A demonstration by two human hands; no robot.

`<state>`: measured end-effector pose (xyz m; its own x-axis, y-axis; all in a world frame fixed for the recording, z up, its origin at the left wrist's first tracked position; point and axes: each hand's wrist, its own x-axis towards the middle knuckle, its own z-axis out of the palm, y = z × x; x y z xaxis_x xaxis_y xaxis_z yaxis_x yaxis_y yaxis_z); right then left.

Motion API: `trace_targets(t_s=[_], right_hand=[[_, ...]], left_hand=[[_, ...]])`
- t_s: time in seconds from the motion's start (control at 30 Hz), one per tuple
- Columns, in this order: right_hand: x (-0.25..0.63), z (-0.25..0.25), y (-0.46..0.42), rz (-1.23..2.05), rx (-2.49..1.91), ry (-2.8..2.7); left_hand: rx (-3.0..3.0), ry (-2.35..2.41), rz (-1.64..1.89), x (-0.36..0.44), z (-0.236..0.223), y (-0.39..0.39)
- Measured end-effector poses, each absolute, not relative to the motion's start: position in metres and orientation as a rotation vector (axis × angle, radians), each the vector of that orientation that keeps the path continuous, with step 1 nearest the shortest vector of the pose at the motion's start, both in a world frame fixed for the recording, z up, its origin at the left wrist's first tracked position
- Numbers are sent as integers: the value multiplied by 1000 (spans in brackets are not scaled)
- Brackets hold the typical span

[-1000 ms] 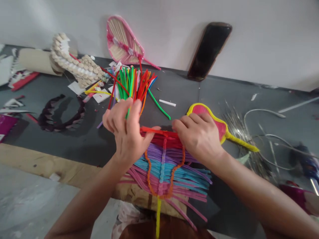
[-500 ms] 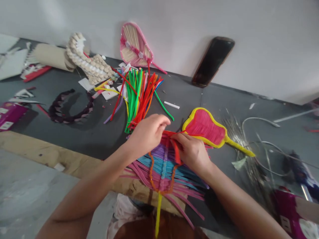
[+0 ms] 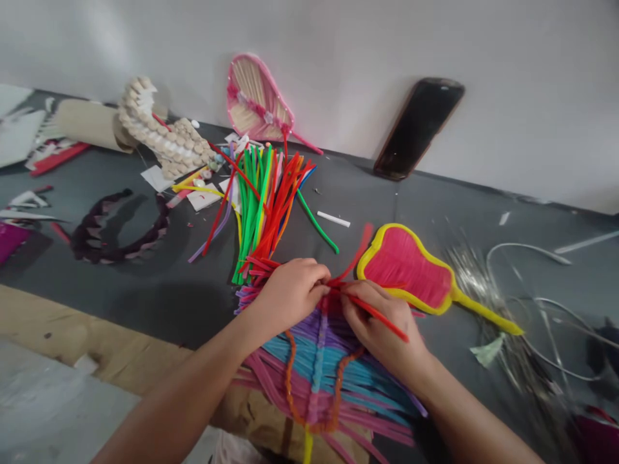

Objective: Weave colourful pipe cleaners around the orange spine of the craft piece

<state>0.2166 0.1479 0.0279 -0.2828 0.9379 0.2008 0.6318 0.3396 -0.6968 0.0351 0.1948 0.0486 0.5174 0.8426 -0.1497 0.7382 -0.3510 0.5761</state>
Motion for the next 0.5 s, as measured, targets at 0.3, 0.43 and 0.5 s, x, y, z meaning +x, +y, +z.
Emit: trace_targets(t_s=[0.3, 0.43, 0.5], right_hand=[[213, 27, 160, 676, -1445, -1982], [213, 28, 162, 688, -1477, -2002], [212, 29, 161, 708, -1500, -2005]], left_hand=[[2187, 1335, 355, 29, 44, 190], [2210, 1312, 413, 29, 36, 189], [2231, 1322, 443, 29, 33, 189]])
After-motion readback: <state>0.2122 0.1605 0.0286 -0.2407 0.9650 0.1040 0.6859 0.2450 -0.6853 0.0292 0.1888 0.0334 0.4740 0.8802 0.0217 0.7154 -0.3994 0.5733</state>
